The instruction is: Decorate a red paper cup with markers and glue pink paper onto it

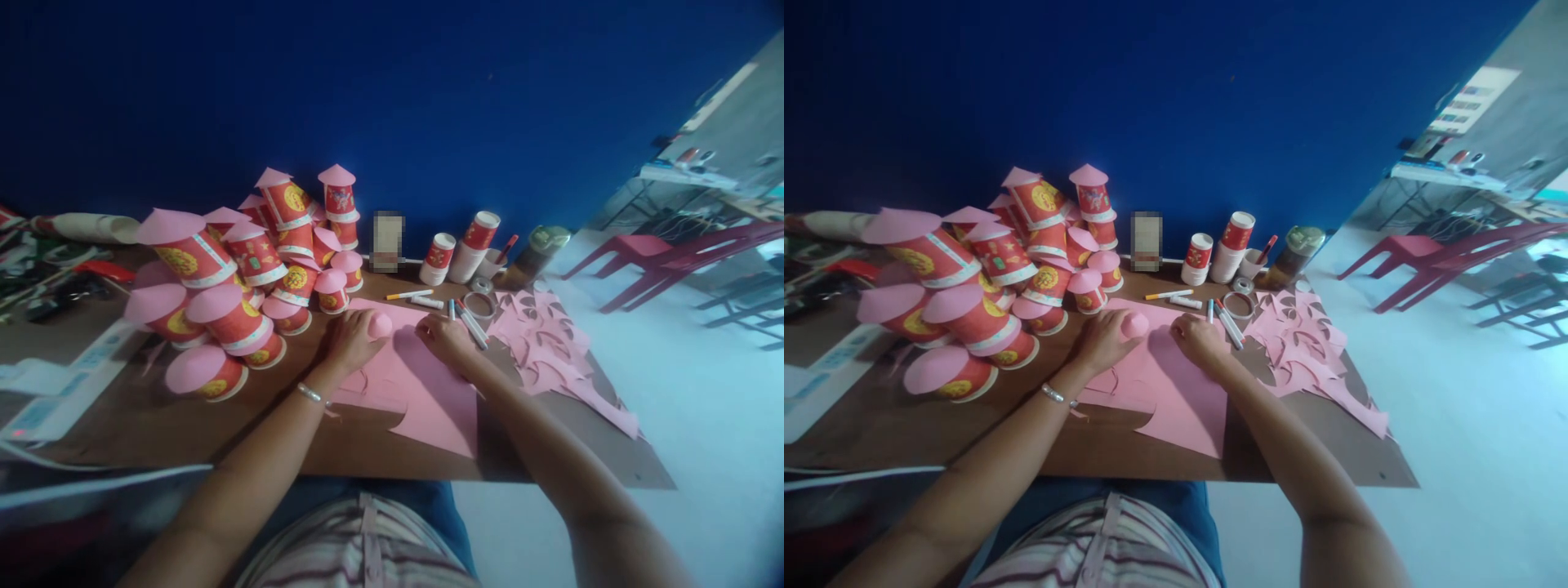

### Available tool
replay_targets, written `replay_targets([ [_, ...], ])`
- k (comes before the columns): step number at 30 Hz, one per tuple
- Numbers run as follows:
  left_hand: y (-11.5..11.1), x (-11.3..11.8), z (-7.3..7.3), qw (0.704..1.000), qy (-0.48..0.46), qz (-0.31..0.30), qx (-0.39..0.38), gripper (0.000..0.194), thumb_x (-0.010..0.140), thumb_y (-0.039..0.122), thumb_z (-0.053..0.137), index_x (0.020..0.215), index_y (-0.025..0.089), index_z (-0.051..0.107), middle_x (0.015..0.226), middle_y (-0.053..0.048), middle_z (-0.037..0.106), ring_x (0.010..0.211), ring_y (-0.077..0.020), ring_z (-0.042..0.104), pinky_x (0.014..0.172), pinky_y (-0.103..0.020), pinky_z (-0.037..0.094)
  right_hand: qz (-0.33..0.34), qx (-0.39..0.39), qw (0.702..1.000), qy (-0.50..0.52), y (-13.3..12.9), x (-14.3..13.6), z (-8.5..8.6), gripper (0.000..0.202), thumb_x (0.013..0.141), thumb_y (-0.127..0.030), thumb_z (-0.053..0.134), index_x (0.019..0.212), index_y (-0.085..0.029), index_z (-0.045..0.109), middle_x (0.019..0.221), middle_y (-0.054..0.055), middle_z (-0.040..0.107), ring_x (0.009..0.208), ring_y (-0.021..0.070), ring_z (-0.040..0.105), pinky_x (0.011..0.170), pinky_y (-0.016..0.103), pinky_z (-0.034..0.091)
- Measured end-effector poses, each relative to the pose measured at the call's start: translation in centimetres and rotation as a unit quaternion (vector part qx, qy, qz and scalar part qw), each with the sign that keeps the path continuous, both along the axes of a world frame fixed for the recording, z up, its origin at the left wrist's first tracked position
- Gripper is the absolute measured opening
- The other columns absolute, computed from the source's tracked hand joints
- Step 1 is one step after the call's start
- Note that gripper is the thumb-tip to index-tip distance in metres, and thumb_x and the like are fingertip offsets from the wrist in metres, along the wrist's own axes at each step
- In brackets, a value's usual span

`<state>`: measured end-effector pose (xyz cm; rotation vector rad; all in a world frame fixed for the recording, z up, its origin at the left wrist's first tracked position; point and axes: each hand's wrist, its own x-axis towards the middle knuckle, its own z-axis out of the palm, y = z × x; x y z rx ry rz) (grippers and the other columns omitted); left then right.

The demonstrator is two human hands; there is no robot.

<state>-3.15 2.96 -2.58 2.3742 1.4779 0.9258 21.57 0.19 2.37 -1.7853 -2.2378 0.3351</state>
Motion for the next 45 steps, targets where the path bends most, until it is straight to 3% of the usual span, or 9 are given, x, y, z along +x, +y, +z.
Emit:
replay_targets([
  [7,0.2,0.1,-0.2,1.000,0.021,0.019,0.012,0.035,0.086,0.018,0.076,0.120,0.020,0.069,0.123,-0.015,0.076,0.117,-0.0363,0.069,0.104,-0.051,0.055,-0.083,0.086,0.993,-0.020,3.2,2.4,3.0,0.029,0.105,-0.024,0.053,0.122,-0.019,0.075,0.126,0.017,0.076,0.108,0.0294,0.072,0.089,0.036,0.054],
  [10,0.3,0.1,-0.2,0.999,0.002,0.015,0.036,0.037,0.087,0.017,0.074,0.123,0.019,0.067,0.126,-0.016,0.073,0.121,-0.0363,0.068,0.109,-0.052,0.055,-0.136,0.162,0.977,-0.022,6.2,3.2,5.1,0.033,0.102,-0.027,0.056,0.130,-0.017,0.071,0.130,0.019,0.072,0.116,0.0349,0.069,0.092,0.041,0.056],
  [14,0.0,0.4,-0.1,0.995,-0.055,0.005,0.078,0.042,0.090,0.019,0.072,0.131,0.017,0.062,0.133,-0.018,0.068,0.132,-0.0356,0.063,0.118,-0.052,0.053,-0.114,0.208,0.971,-0.024,11.0,3.3,7.6,0.045,0.100,-0.022,0.055,0.144,-0.012,0.062,0.145,0.024,0.066,0.135,0.0382,0.061,0.112,0.051,0.052],
  [17,-0.3,0.6,0.1,0.992,-0.084,0.007,0.095,0.039,0.094,0.018,0.065,0.133,0.018,0.061,0.134,-0.018,0.067,0.134,-0.0336,0.063,0.120,-0.052,0.053,-0.114,0.156,0.978,-0.075,13.8,2.7,8.8,0.051,0.101,-0.024,0.056,0.150,-0.009,0.058,0.148,0.027,0.064,0.138,0.0404,0.060,0.113,0.055,0.051],
  [20,-0.5,0.6,0.5,0.989,-0.101,-0.009,0.107,0.036,0.096,0.018,0.063,0.131,0.019,0.062,0.131,-0.016,0.069,0.130,-0.0317,0.065,0.119,-0.051,0.054,-0.143,0.092,0.978,-0.123,15.3,2.1,9.4,0.043,0.102,-0.023,0.057,0.141,-0.008,0.065,0.135,0.030,0.071,0.129,0.0397,0.067,0.106,0.050,0.054],
  [25,-0.9,0.6,1.1,0.988,-0.120,-0.015,0.094,0.029,0.097,0.017,0.060,0.125,0.022,0.065,0.124,-0.013,0.072,0.125,-0.0296,0.068,0.114,-0.049,0.057,-0.162,0.068,0.974,-0.140,15.7,1.7,10.5,0.032,0.102,-0.029,0.064,0.128,-0.012,0.073,0.119,0.025,0.078,0.114,0.0347,0.075,0.093,0.039,0.056],
  [33,-0.9,0.6,1.4,0.979,-0.168,-0.035,0.106,0.025,0.097,0.018,0.058,0.122,0.020,0.064,0.116,-0.011,0.071,0.104,-0.0238,0.070,0.099,-0.041,0.061,-0.156,0.090,0.971,-0.160,14.2,1.5,13.8,0.034,0.101,-0.032,0.062,0.127,-0.017,0.076,0.127,0.020,0.079,0.116,0.0353,0.076,0.091,0.040,0.058],
  [38,-0.9,0.6,1.5,0.978,-0.193,-0.025,0.080,0.026,0.096,0.019,0.060,0.121,0.020,0.065,0.115,-0.010,0.071,0.091,-0.0201,0.068,0.094,-0.038,0.061,-0.187,0.129,0.968,-0.104,13.1,1.4,15.8,0.039,0.101,-0.039,0.063,0.134,-0.022,0.076,0.135,0.016,0.077,0.118,0.0361,0.074,0.093,0.044,0.058],
  [45,-0.9,0.7,1.4,0.965,-0.257,-0.030,0.045,0.025,0.098,0.027,0.063,0.122,0.020,0.065,0.116,-0.009,0.070,0.085,-0.0164,0.066,0.088,-0.036,0.061,-0.186,0.152,0.968,-0.067,12.2,2.3,17.1,0.034,0.099,-0.037,0.068,0.127,-0.022,0.079,0.129,0.016,0.079,0.112,0.0342,0.073,0.092,0.043,0.056],
])
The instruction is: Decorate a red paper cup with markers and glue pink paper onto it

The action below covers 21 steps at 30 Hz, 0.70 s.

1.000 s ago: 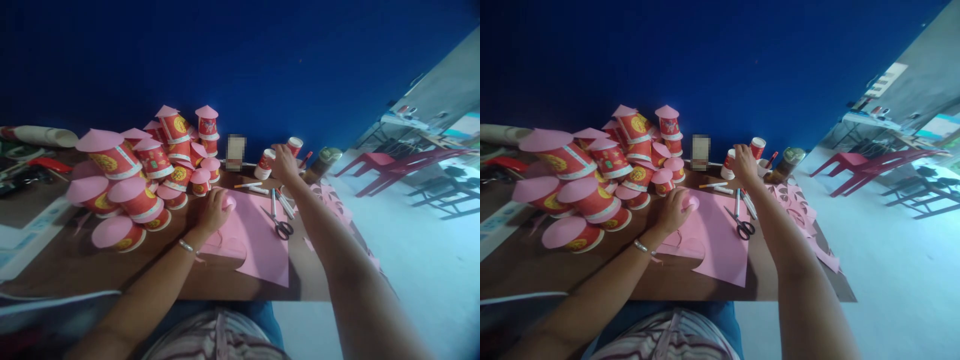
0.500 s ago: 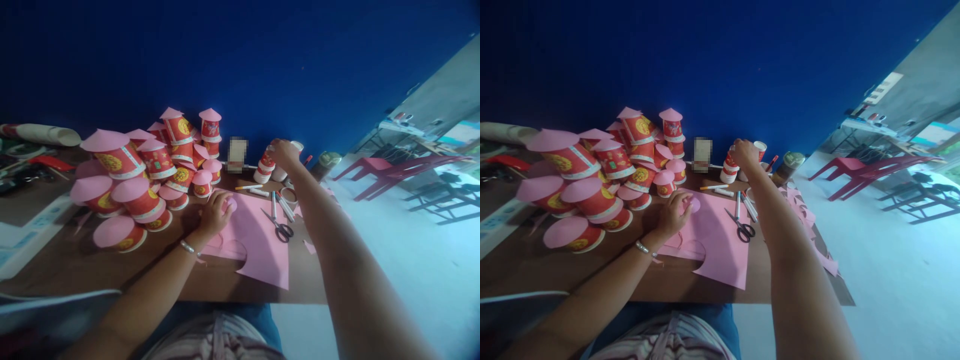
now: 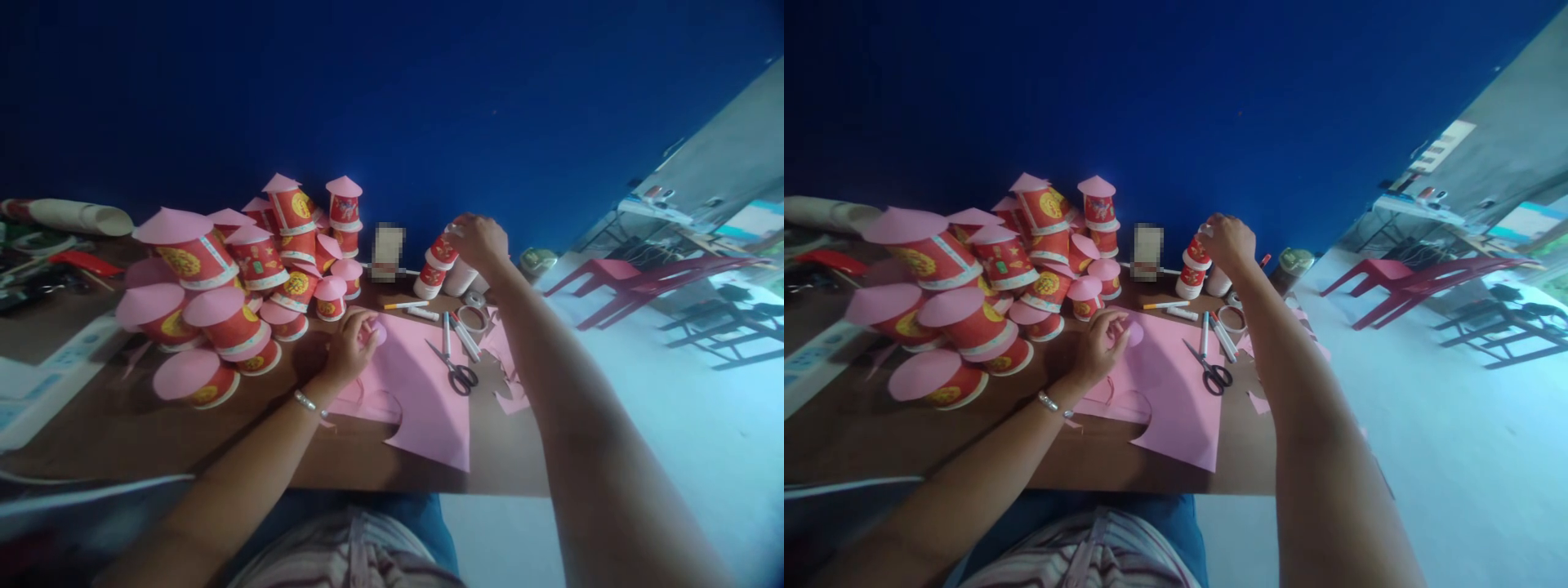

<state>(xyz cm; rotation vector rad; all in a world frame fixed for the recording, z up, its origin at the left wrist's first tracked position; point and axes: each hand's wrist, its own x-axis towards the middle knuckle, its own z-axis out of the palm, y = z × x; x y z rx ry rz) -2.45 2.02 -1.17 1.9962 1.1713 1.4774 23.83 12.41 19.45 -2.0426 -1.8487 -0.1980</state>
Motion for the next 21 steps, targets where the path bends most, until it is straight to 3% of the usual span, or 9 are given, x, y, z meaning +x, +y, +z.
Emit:
replay_targets([
  [2,0.1,0.1,-0.2,0.998,-0.049,-0.017,-0.035,0.039,0.096,0.035,0.071,0.131,0.020,0.062,0.124,-0.011,0.070,0.091,-0.0168,0.069,0.088,-0.035,0.062,0.027,0.038,0.999,0.024,-1.2,-0.1,-0.2,0.034,0.098,-0.037,0.068,0.126,-0.021,0.079,0.127,0.016,0.079,0.112,0.0346,0.073,0.093,0.044,0.056],
  [4,0.1,0.3,-0.3,0.989,-0.106,-0.050,-0.086,0.065,0.091,0.044,0.080,0.146,0.022,0.054,0.142,-0.017,0.065,0.106,-0.0200,0.071,0.094,-0.036,0.062,0.097,0.068,0.991,0.068,-2.9,-0.7,-1.1,0.034,0.096,-0.037,0.072,0.125,-0.020,0.079,0.121,0.013,0.081,0.109,0.0324,0.074,0.095,0.042,0.056],
  [7,0.1,0.7,-0.2,0.965,-0.179,-0.112,-0.154,0.093,0.084,0.055,0.086,0.160,0.025,0.042,0.166,-0.024,0.048,0.127,-0.0262,0.069,0.103,-0.040,0.062,0.217,0.007,0.957,0.191,-6.1,-2.3,-3.9,0.032,0.096,-0.037,0.074,0.122,-0.018,0.080,0.109,0.011,0.083,0.097,0.0255,0.076,0.087,0.036,0.059],
  [10,-0.1,1.0,0.3,0.945,-0.199,-0.146,-0.214,0.085,0.080,0.057,0.088,0.149,0.020,0.055,0.153,-0.023,0.062,0.124,-0.0293,0.072,0.100,-0.041,0.063,0.295,-0.103,0.912,0.267,-8.4,-3.5,-7.1,0.031,0.093,-0.037,0.080,0.119,-0.020,0.081,0.111,0.010,0.083,0.100,0.0244,0.077,0.088,0.035,0.061],
  [13,-0.2,1.0,1.1,0.932,-0.184,-0.163,-0.267,0.076,0.075,0.053,0.092,0.134,0.014,0.065,0.128,-0.017,0.077,0.109,-0.0280,0.076,0.093,-0.039,0.063,0.280,-0.131,0.896,0.319,-9.0,-3.5,-8.9,0.029,0.090,-0.034,0.082,0.115,-0.020,0.081,0.112,0.010,0.083,0.102,0.0244,0.078,0.092,0.037,0.062],
  [16,-0.3,0.9,1.7,0.925,-0.179,-0.176,-0.285,0.078,0.071,0.053,0.094,0.132,0.013,0.067,0.122,-0.014,0.079,0.104,-0.0267,0.076,0.089,-0.038,0.063,0.272,-0.143,0.878,0.366,-8.6,-2.9,-9.3,0.034,0.089,-0.038,0.083,0.116,-0.018,0.080,0.113,0.012,0.083,0.102,0.0256,0.078,0.091,0.039,0.063],
  [21,-0.5,1.0,1.9,0.910,-0.238,-0.182,-0.287,0.078,0.067,0.050,0.097,0.129,0.017,0.064,0.127,-0.014,0.076,0.112,-0.0285,0.074,0.094,-0.039,0.060,0.263,-0.142,0.853,0.429,-8.2,-2.6,-9.5,0.053,0.081,-0.062,0.087,0.109,-0.017,0.080,0.107,0.011,0.083,0.099,0.0267,0.077,0.086,0.039,0.065],
])
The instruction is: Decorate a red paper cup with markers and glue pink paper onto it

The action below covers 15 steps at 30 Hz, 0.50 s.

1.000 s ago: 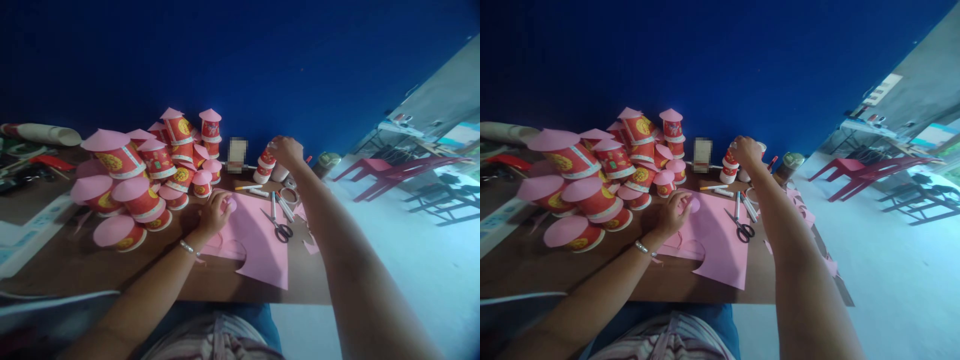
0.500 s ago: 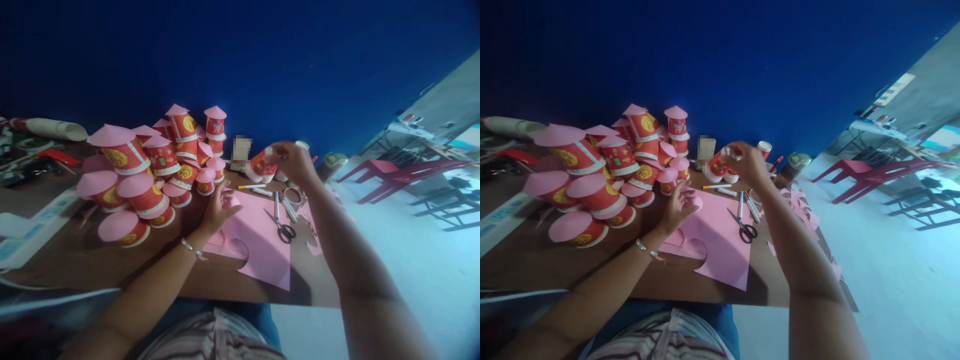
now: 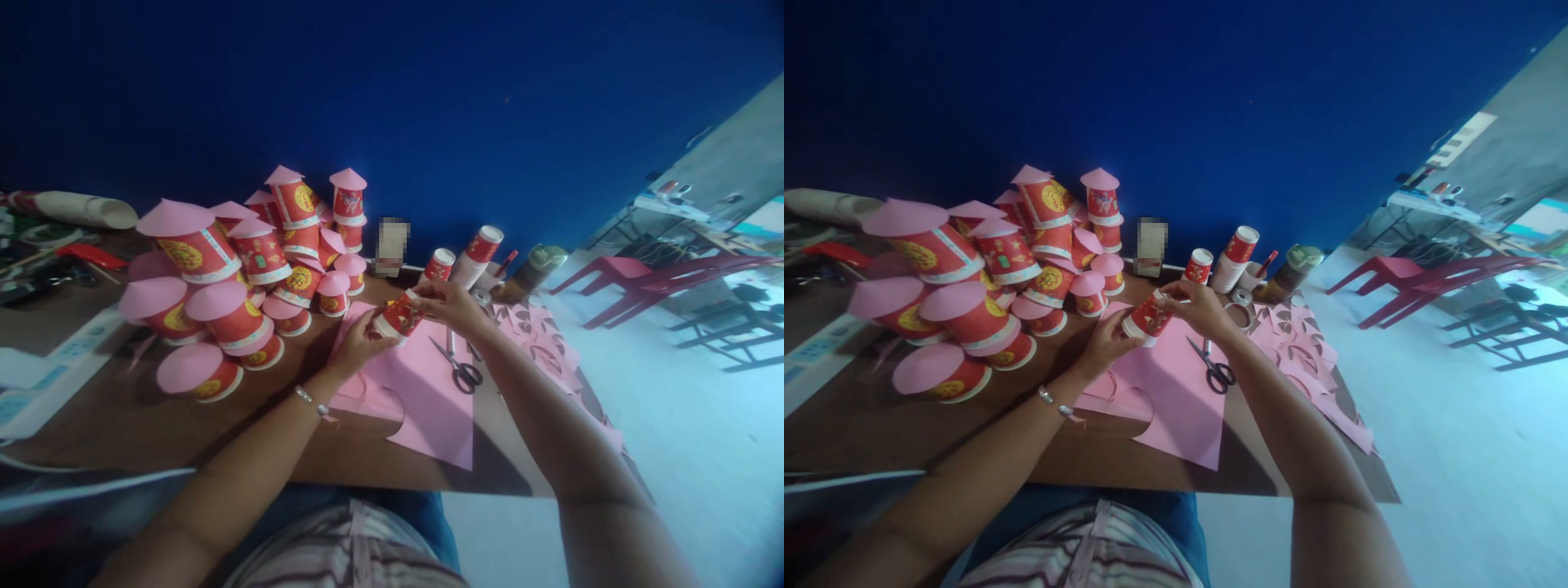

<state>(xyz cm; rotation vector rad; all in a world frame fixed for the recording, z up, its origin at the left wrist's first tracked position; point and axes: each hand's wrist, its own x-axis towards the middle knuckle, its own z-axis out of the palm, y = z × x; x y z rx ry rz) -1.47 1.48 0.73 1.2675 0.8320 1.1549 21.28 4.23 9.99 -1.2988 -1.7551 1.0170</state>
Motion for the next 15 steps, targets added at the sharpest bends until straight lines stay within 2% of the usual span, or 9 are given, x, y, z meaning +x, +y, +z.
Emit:
replay_targets([
  [4,-0.1,0.0,-0.2,0.996,-0.071,0.058,-0.021,0.071,0.065,0.044,0.098,0.120,0.021,0.059,0.123,-0.010,0.073,0.109,-0.0235,0.072,0.095,-0.036,0.057,-0.033,-0.024,0.997,0.072,-0.1,-0.4,-0.5,0.063,0.069,-0.071,0.093,0.102,-0.019,0.080,0.100,0.009,0.082,0.095,0.0272,0.078,0.083,0.039,0.067],
  [8,0.0,-0.2,-0.4,0.990,-0.084,0.108,-0.038,0.060,0.066,0.045,0.095,0.109,0.021,0.060,0.103,-0.004,0.072,0.093,-0.0188,0.067,0.080,-0.030,0.053,-0.060,-0.024,0.991,0.116,-0.5,-0.5,-1.0,0.066,0.064,-0.070,0.097,0.103,-0.021,0.078,0.103,0.009,0.081,0.098,0.0289,0.079,0.087,0.043,0.069],
  [12,0.0,-0.2,-0.4,0.995,-0.072,0.059,-0.044,0.041,0.075,0.050,0.086,0.089,0.016,0.069,0.082,-0.003,0.069,0.076,-0.0148,0.060,0.074,-0.028,0.047,-0.063,-0.005,0.993,0.101,-0.8,-0.4,-1.4,0.065,0.068,-0.071,0.094,0.106,-0.022,0.077,0.106,0.009,0.081,0.102,0.0289,0.078,0.091,0.045,0.068],
  [15,-0.2,-0.2,-0.2,0.996,-0.071,0.046,-0.039,0.037,0.076,0.050,0.084,0.075,0.016,0.069,0.071,-0.002,0.066,0.070,-0.0137,0.055,0.072,-0.028,0.044,-0.053,-0.013,0.993,0.103,-0.9,-0.5,-1.5,0.064,0.070,-0.070,0.093,0.108,-0.021,0.077,0.109,0.009,0.082,0.103,0.0290,0.079,0.093,0.045,0.068],
])
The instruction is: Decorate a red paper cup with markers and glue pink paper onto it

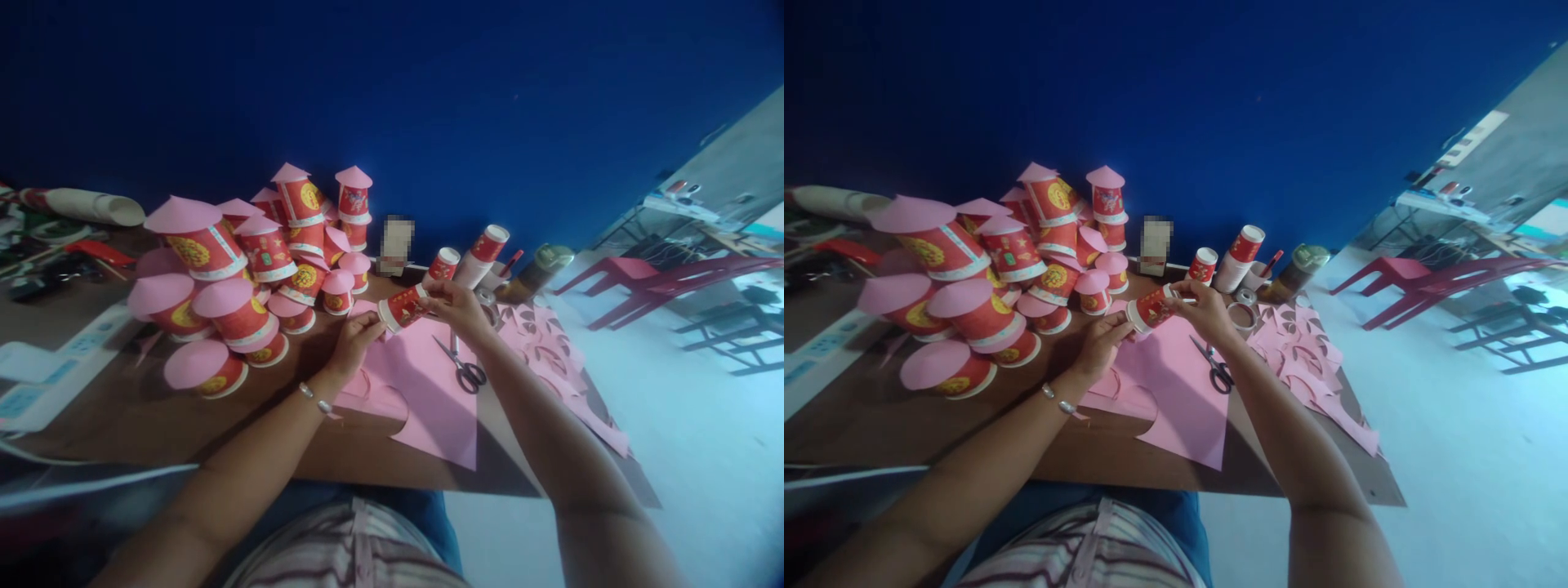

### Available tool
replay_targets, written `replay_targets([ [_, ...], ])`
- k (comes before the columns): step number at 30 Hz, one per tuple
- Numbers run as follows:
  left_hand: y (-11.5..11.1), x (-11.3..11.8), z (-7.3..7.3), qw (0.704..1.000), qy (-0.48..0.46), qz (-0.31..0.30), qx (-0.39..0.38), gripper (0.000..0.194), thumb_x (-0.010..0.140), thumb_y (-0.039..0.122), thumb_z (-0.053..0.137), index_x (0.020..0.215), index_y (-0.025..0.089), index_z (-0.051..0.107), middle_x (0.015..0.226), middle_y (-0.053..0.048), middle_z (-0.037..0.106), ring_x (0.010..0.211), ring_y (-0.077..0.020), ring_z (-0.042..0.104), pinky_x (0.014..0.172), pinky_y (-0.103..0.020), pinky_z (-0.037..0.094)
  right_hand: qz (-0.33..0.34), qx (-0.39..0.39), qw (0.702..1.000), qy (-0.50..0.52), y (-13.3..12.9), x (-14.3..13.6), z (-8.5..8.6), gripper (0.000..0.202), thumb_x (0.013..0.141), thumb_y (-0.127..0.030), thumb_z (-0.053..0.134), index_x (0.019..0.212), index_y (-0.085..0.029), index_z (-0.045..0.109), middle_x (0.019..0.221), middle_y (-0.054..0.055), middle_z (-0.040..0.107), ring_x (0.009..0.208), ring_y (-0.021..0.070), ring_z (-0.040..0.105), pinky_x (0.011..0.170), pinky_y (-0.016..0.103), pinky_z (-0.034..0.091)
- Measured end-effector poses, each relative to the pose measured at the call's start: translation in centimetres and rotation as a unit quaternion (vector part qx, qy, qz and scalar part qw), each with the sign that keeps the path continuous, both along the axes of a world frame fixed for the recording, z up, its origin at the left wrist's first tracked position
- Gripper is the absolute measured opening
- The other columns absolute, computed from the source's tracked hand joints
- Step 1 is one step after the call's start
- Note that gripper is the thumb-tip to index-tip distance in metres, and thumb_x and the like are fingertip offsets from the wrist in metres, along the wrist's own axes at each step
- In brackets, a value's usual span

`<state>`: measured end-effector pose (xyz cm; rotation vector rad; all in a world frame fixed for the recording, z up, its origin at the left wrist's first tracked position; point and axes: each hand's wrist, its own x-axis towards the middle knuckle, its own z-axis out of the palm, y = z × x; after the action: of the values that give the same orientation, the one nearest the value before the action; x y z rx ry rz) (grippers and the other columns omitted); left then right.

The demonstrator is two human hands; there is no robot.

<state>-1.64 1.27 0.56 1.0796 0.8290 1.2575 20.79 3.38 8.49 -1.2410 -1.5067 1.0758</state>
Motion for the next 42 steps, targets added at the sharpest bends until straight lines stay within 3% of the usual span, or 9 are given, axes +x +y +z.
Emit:
replay_targets([
  [8,0.0,0.0,0.6,0.999,-0.032,0.027,-0.017,0.036,0.074,0.046,0.084,0.067,0.018,0.062,0.064,0.001,0.059,0.063,-0.0112,0.053,0.065,-0.025,0.040,-0.066,0.104,0.989,-0.077,1.8,2.0,2.2,0.060,0.081,-0.074,0.080,0.105,-0.019,0.078,0.099,0.009,0.082,0.091,0.0272,0.077,0.083,0.041,0.064],
  [12,0.1,0.2,0.5,0.995,-0.074,0.052,-0.051,0.036,0.070,0.045,0.086,0.076,0.017,0.064,0.067,0.002,0.062,0.060,-0.0102,0.054,0.062,-0.024,0.041,-0.216,0.254,0.893,-0.302,4.7,4.4,5.5,0.038,0.095,-0.051,0.070,0.116,-0.020,0.077,0.114,0.013,0.079,0.106,0.0297,0.073,0.095,0.044,0.060],
  [14,0.1,0.2,0.6,0.993,-0.092,0.042,-0.052,0.038,0.070,0.046,0.088,0.079,0.017,0.065,0.068,0.001,0.064,0.062,-0.0113,0.057,0.064,-0.025,0.045,-0.246,0.252,0.841,-0.411,6.4,4.9,6.5,0.033,0.100,-0.041,0.063,0.122,-0.020,0.076,0.127,0.017,0.076,0.116,0.0325,0.070,0.102,0.046,0.057],
  [21,-0.2,0.2,0.9,0.985,-0.151,0.004,-0.077,0.046,0.066,0.046,0.098,0.083,0.017,0.067,0.069,0.001,0.068,0.066,-0.0128,0.064,0.068,-0.027,0.053,-0.154,0.141,0.790,-0.577,10.7,3.3,4.7,0.037,0.100,-0.025,0.052,0.125,-0.014,0.077,0.131,0.021,0.075,0.123,0.0343,0.066,0.105,0.044,0.054],
  [28,0.1,0.4,0.4,0.974,-0.200,-0.015,-0.109,0.048,0.063,0.042,0.102,0.084,0.017,0.067,0.070,0.001,0.069,0.067,-0.0127,0.067,0.068,-0.026,0.055,-0.154,0.132,0.811,-0.549,9.1,2.8,1.2,0.041,0.100,-0.021,0.053,0.135,-0.014,0.073,0.148,0.021,0.069,0.143,0.0353,0.058,0.121,0.052,0.048],
  [31,0.0,0.5,0.2,0.971,-0.211,-0.029,-0.107,0.045,0.067,0.042,0.101,0.085,0.017,0.068,0.073,0.001,0.071,0.070,-0.0130,0.068,0.070,-0.026,0.056,-0.134,0.195,0.915,-0.328,5.8,2.4,-0.3,0.046,0.102,-0.033,0.059,0.144,-0.016,0.067,0.153,0.020,0.066,0.147,0.0342,0.057,0.125,0.055,0.046],
  [34,0.0,0.6,0.0,0.971,-0.210,-0.033,-0.114,0.045,0.066,0.042,0.100,0.084,0.017,0.068,0.073,0.001,0.070,0.069,-0.0125,0.067,0.069,-0.026,0.055,0.043,0.117,0.988,-0.091,1.9,1.2,-1.4,0.079,0.094,-0.054,0.076,0.163,-0.029,0.047,0.159,0.014,0.063,0.142,0.0315,0.064,0.116,0.052,0.056],
  [37,0.0,0.7,-0.1,0.979,-0.164,-0.048,-0.107,0.046,0.065,0.046,0.098,0.083,0.016,0.068,0.071,0.000,0.067,0.066,-0.0125,0.063,0.065,-0.027,0.052,0.123,0.067,0.990,-0.014,-0.9,-0.2,-1.7,0.103,0.081,-0.062,0.090,0.167,-0.037,0.040,0.171,0.010,0.050,0.145,0.0312,0.062,0.118,0.049,0.056],
  [42,-0.5,0.7,0.4,0.999,0.028,0.037,0.028,0.060,0.062,0.044,0.102,0.106,0.018,0.069,0.092,-0.003,0.072,0.081,-0.0165,0.066,0.074,-0.028,0.053,0.049,0.079,0.995,-0.039,-2.5,-1.2,-0.8,0.087,0.081,-0.069,0.087,0.152,-0.027,0.058,0.143,0.012,0.071,0.130,0.0318,0.070,0.112,0.048,0.059],
])
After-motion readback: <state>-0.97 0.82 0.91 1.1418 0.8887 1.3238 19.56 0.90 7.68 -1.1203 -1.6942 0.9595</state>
